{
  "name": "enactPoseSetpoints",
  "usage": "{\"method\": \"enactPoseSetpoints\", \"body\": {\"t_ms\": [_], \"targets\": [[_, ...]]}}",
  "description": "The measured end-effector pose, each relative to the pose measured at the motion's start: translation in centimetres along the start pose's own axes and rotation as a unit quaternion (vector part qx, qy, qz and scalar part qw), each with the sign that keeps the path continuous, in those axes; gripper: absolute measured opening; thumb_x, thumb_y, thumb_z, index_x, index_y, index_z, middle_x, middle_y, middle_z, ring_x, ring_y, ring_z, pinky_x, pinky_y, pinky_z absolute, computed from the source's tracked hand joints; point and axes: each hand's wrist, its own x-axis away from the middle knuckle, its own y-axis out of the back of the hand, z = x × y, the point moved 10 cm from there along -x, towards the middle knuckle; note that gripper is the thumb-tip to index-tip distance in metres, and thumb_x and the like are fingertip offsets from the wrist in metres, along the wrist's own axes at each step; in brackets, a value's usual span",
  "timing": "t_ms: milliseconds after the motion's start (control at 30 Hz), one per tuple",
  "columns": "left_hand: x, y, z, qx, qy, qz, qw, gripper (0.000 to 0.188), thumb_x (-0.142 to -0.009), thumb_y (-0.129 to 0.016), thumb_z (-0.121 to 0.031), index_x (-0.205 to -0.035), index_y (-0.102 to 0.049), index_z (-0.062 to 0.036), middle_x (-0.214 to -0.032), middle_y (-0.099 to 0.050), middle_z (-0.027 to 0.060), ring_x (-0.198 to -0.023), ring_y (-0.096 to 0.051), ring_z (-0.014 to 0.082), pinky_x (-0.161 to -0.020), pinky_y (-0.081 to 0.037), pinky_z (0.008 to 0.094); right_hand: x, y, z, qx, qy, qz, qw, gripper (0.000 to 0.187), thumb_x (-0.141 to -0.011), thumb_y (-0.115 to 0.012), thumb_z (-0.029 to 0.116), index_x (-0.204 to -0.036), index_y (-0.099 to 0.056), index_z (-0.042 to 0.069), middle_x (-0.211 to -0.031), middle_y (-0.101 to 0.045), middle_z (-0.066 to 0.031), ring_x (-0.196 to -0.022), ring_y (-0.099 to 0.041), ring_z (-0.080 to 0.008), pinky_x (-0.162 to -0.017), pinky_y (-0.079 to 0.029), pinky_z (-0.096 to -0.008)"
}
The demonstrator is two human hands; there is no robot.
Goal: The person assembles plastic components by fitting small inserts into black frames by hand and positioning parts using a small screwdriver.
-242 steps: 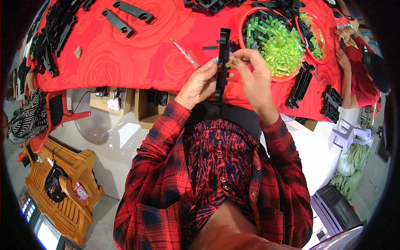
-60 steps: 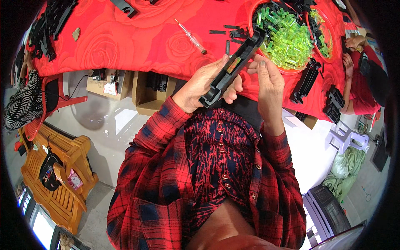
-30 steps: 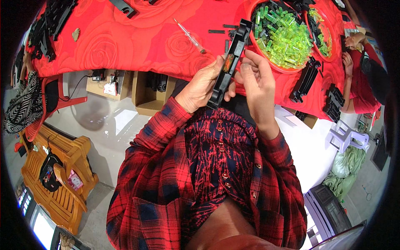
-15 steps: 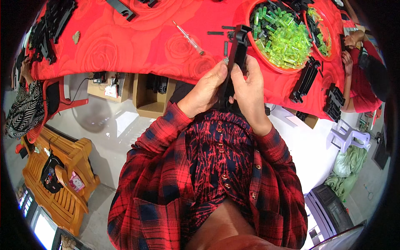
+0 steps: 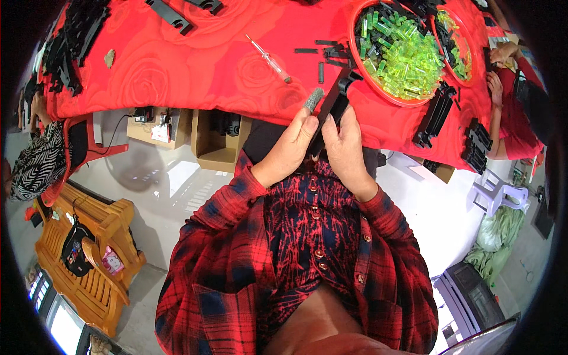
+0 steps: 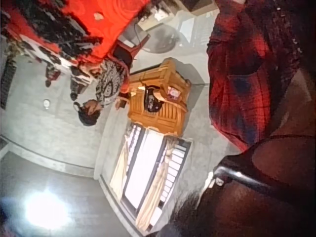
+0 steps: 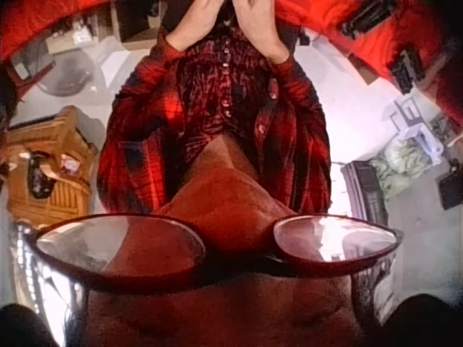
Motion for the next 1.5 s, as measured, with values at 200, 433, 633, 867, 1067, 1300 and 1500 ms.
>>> {"method": "enactPoseSetpoints", "body": {"t_ms": [200, 433, 633, 867, 1067, 1300, 1500], "targets": [[1.4, 1.6, 0.8, 0.087, 0.090, -0.051, 0.991, 0.052, -0.109, -0.036, -0.039, -0.150, -0.032, -0.0068, -0.100, -0.063, 0.0034, -0.072, -0.058, 0.0059, -0.058, -0.044, 0.0187, -0.2, -2.4, -2.1, -0.160, -0.094, 0.163, 0.969, 0.025, -0.104, -0.050, 0.013, -0.123, -0.049, -0.004, -0.100, -0.061, -0.0091, -0.083, -0.061, -0.0140, -0.071, -0.052, -0.0300], [1.8, 4.7, -1.6, 0.161, 0.054, -0.096, 0.981, 0.042, -0.107, -0.046, -0.040, -0.131, -0.040, -0.0070, -0.090, -0.062, 0.0091, -0.056, -0.053, 0.0087, -0.046, -0.041, 0.0209, -5.1, 1.8, 1.0, 0.178, 0.242, -0.044, 0.953, 0.019, -0.092, -0.064, 0.006, -0.110, -0.066, 0.002, -0.097, -0.061, -0.0145, -0.086, -0.063, -0.0306, -0.073, -0.051, -0.0355], [1.8, 4.2, -2.0, 0.084, 0.065, -0.094, 0.990, 0.076, -0.098, -0.065, -0.033, -0.154, -0.018, -0.0126, -0.098, -0.052, 0.0012, -0.066, -0.055, 0.0061, -0.053, -0.045, 0.0197, -5.8, -1.3, 1.2, 0.384, 0.252, -0.048, 0.887, 0.028, -0.085, -0.072, 0.017, -0.107, -0.062, 0.002, -0.092, -0.060, -0.0113, -0.084, -0.060, -0.0292, -0.075, -0.048, -0.0396], [1.0, 4.3, -1.5, 0.042, 0.068, -0.084, 0.993, 0.058, -0.103, -0.058, -0.035, -0.145, -0.028, -0.0094, -0.095, -0.052, 0.0024, -0.066, -0.059, 0.0095, -0.052, -0.045, 0.0219, -7.7, -1.3, -0.4, 0.354, 0.156, -0.060, 0.920, 0.024, -0.085, -0.074, 0.015, -0.099, -0.060, 0.002, -0.093, -0.062, -0.0174, -0.083, -0.063, -0.0384, -0.072, -0.051, -0.0468], [0.5, 4.9, -0.7, 0.065, 0.076, -0.136, 0.986, 0.037, -0.104, -0.053, -0.038, -0.122, -0.045, -0.0064, -0.095, -0.055, 0.0061, -0.067, -0.064, 0.0153, -0.052, -0.048, 0.0259, -9.4, -1.6, -1.6, 0.397, 0.119, 0.054, 0.908, 0.028, -0.087, -0.073, 0.021, -0.094, -0.060, -0.003, -0.089, -0.066, -0.0226, -0.082, -0.067, -0.0415, -0.070, -0.054, -0.0476], [-0.2, 4.3, -0.7, 0.070, 0.080, -0.113, 0.988, 0.038, -0.105, -0.049, -0.041, -0.118, -0.051, -0.0053, -0.096, -0.058, 0.0065, -0.068, -0.064, 0.0153, -0.056, -0.049, 0.0257, -8.3, 0.7, -4.8, -0.007, -0.132, 0.107, 0.985, 0.023, -0.094, -0.066, 0.014, -0.106, -0.063, -0.005, -0.086, -0.066, -0.0113, -0.069, -0.062, -0.0165, -0.061, -0.049, -0.0292], [-1.3, 3.0, 0.0, 0.114, 0.098, -0.073, 0.986, 0.043, -0.106, -0.046, -0.044, -0.123, -0.050, -0.0049, -0.096, -0.057, 0.0067, -0.068, -0.064, 0.0151, -0.057, -0.049, 0.0252, -6.9, 2.0, -4.2, -0.118, -0.146, 0.102, 0.977, 0.022, -0.097, -0.063, 0.012, -0.112, -0.063, -0.004, -0.087, -0.064, -0.0041, -0.063, -0.054, -0.0081, -0.058, -0.044, -0.0222]]}}
